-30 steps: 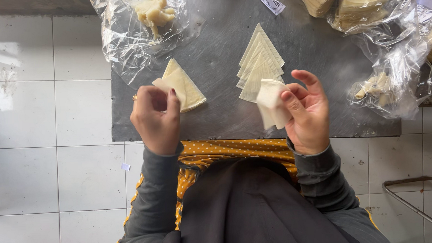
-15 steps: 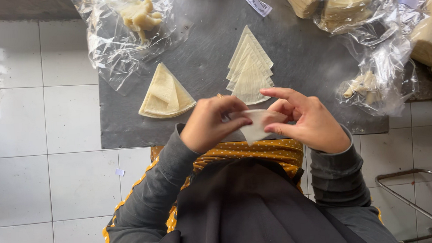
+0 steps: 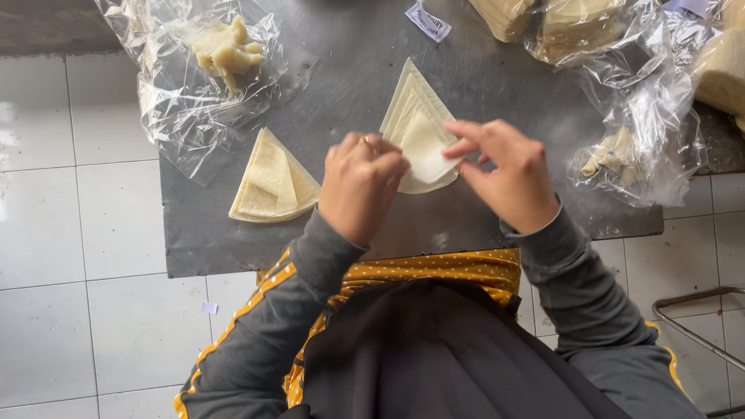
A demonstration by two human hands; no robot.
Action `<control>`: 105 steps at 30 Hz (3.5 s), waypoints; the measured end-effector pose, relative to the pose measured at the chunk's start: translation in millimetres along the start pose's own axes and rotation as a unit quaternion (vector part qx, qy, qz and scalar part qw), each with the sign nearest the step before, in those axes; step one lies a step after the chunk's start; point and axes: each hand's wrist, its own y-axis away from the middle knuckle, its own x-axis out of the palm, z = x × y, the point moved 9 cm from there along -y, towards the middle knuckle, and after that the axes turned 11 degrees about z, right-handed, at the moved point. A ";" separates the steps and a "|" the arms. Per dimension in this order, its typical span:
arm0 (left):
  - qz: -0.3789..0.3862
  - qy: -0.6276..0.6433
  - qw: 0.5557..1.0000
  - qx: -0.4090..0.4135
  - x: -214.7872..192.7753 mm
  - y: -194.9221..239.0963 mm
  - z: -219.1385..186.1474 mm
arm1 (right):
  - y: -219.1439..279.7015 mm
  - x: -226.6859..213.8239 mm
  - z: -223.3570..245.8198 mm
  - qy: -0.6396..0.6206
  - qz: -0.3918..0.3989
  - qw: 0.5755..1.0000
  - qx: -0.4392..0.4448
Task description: The person folds triangular pastry sheets into cones, places a small amount of filling inside, and seals the edges to form samosas. They repeat this process with multiple sheets, stacking the finished units on the table.
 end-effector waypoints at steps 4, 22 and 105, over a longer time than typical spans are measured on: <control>0.018 -0.024 0.999 -0.017 15.4 16.5 3.8 | 11.1 12.4 -6.0 -0.018 0.015 1.000 0.012; 0.037 -0.046 0.998 -0.002 10.0 37.7 -13.6 | 31.7 17.2 -9.8 -0.017 0.003 1.000 0.026; -0.134 0.690 0.705 -0.094 2.7 91.8 10.1 | 56.8 102.7 27.5 -0.678 0.021 0.727 0.105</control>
